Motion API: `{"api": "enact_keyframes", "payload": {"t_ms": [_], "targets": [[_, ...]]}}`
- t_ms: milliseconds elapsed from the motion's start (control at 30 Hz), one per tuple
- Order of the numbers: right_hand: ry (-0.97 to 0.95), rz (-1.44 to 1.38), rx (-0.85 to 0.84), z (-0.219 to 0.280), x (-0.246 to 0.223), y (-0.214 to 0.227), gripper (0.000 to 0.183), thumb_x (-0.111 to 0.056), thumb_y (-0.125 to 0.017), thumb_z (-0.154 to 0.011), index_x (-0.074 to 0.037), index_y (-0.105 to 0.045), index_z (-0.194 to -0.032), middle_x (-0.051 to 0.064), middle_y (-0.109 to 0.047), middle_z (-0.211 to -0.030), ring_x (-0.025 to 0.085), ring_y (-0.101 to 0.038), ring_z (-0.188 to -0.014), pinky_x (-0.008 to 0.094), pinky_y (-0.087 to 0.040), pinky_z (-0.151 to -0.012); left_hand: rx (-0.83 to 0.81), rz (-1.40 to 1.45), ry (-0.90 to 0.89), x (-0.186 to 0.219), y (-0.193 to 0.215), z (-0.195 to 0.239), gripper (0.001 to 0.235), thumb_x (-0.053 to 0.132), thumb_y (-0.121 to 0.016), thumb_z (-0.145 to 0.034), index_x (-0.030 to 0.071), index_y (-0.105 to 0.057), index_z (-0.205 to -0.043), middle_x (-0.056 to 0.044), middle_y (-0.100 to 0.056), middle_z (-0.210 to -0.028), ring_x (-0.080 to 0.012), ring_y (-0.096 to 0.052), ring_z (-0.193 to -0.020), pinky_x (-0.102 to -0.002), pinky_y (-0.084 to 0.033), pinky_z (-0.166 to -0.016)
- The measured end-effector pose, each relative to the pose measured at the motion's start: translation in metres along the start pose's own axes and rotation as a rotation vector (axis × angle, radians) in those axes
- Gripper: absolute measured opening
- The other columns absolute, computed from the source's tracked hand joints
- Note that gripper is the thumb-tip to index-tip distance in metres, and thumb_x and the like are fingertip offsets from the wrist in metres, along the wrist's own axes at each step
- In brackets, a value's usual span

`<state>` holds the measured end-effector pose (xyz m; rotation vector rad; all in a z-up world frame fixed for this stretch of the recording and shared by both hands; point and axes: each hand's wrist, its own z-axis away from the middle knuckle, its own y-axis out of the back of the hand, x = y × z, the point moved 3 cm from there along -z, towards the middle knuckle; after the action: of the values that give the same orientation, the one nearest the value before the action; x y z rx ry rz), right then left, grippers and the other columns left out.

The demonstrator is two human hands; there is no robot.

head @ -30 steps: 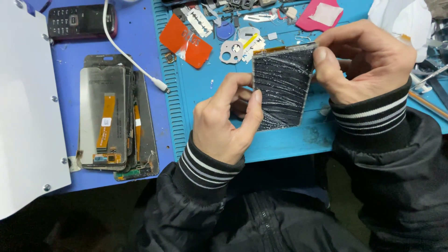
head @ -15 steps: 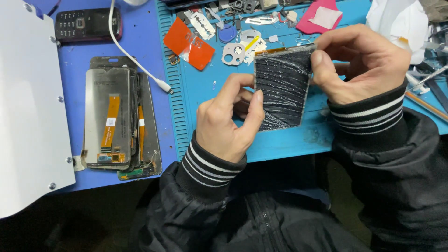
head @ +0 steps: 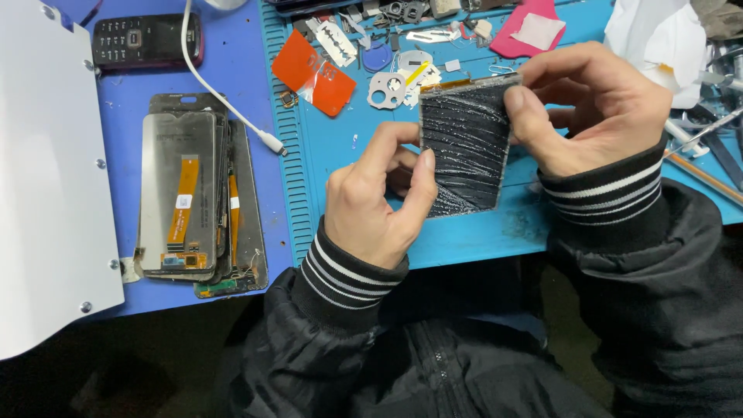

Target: Inspecting and preparing a cracked smartphone screen and its ribbon cable for repair.

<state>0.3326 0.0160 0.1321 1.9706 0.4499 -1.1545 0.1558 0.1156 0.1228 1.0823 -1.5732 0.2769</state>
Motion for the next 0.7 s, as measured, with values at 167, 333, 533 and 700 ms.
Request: {"api": "enact_keyframes", "payload": {"t_ms": [167,333,533,700], "targets": [[0.058,-0.078,0.015,-0.0029,0.0084,0.0011,0.017,-0.008,-0.067,-0.115,0.007,-0.062,-0.114,0.013,-0.060,-0.094,0.019,-0.064,-0.079,0.026,-0.056,-0.066,-0.008,-0.001,-0.016,0.0017,0.0012,-0.0003,0.010,0.015,-0.058,-0.100,0.010,-0.054,-0.108,0.002,-0.063,-0.073,-0.0123,-0.057,-0.060,-0.025,-0.054,-0.067],[0.063,-0.036,0.026,-0.0029,0.0024,-0.0015,0.015,-0.006,-0.069,-0.118,0.006,-0.064,-0.110,0.012,-0.063,-0.096,0.019,-0.068,-0.085,0.024,-0.056,-0.065,-0.012,0.005,-0.016,0.0028,0.0015,-0.0009,0.008,0.014,-0.057,-0.100,0.009,-0.055,-0.107,0.002,-0.061,-0.072,-0.0111,-0.056,-0.059,-0.024,-0.054,-0.067],[0.003,-0.063,-0.025,-0.0009,0.0068,0.0008,0.009,-0.001,-0.068,-0.112,0.003,-0.061,-0.116,0.010,-0.063,-0.103,0.018,-0.068,-0.084,0.023,-0.057,-0.066,-0.002,-0.022,-0.009,0.0011,0.0006,-0.0008,0.010,0.016,-0.057,-0.100,0.010,-0.055,-0.108,0.003,-0.063,-0.072,-0.0120,-0.058,-0.058,-0.025,-0.054,-0.065],[0.120,-0.002,0.025,-0.0032,0.0045,0.0030,0.017,-0.002,-0.064,-0.119,0.011,-0.065,-0.109,0.017,-0.063,-0.091,0.021,-0.062,-0.073,0.029,-0.062,-0.070,-0.002,-0.019,-0.014,0.0019,0.0010,-0.0003,0.010,0.015,-0.058,-0.100,0.010,-0.054,-0.107,0.003,-0.061,-0.071,-0.0118,-0.057,-0.058,-0.024,-0.054,-0.066]]}}
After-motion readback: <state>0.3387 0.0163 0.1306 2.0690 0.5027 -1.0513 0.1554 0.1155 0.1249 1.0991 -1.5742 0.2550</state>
